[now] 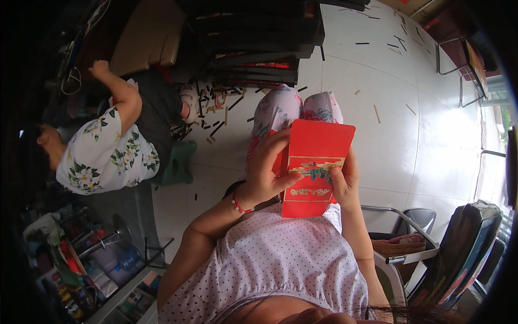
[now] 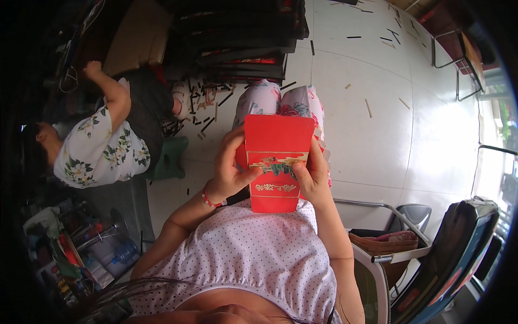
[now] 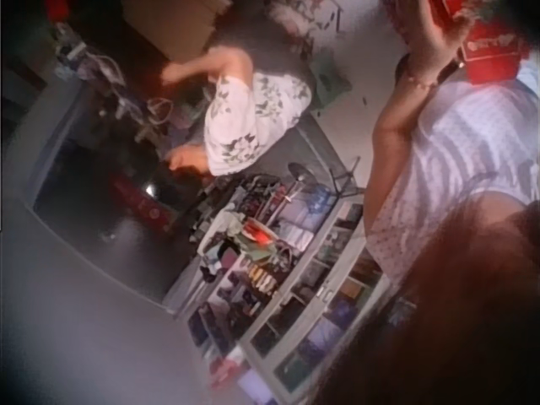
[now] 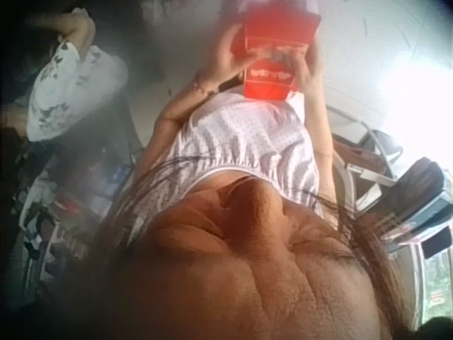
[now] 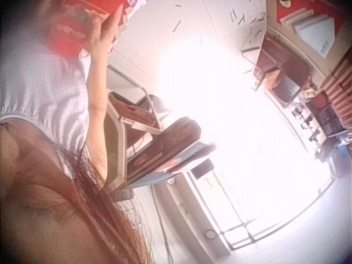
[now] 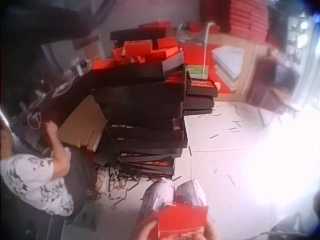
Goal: The person assembles cardboard boxes by hand, folding the tabs and sides of several red and white boxes into shape before placing them into a pile on a desk.
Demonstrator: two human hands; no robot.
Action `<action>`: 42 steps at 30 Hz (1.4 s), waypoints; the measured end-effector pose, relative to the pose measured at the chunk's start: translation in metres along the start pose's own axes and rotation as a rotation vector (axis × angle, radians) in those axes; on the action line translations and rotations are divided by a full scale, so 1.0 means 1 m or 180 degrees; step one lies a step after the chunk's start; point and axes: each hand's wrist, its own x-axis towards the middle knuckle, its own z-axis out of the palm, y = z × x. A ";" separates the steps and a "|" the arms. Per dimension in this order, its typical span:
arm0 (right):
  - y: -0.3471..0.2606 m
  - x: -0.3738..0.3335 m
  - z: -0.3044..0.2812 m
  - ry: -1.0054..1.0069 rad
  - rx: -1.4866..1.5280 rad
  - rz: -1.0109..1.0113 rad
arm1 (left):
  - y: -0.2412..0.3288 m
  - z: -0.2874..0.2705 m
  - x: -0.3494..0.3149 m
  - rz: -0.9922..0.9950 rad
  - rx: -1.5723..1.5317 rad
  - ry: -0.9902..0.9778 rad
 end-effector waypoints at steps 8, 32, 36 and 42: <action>0.011 -0.005 -0.011 -0.0187 -0.0083 0.0153 | -0.006 0.006 -0.006 -0.0194 0.0024 0.0029; 0.015 -0.020 -0.025 -0.0097 0.0224 0.0015 | -0.001 0.042 -0.040 -0.0857 -0.1550 -0.0059; 0.008 -0.018 -0.021 -0.0110 0.0268 0.0104 | -0.005 0.040 -0.048 -0.1329 -0.1855 -0.0267; -0.006 -0.002 -0.031 -0.0345 -0.1009 -0.1513 | 0.010 0.036 -0.010 -0.0343 -0.1289 0.0097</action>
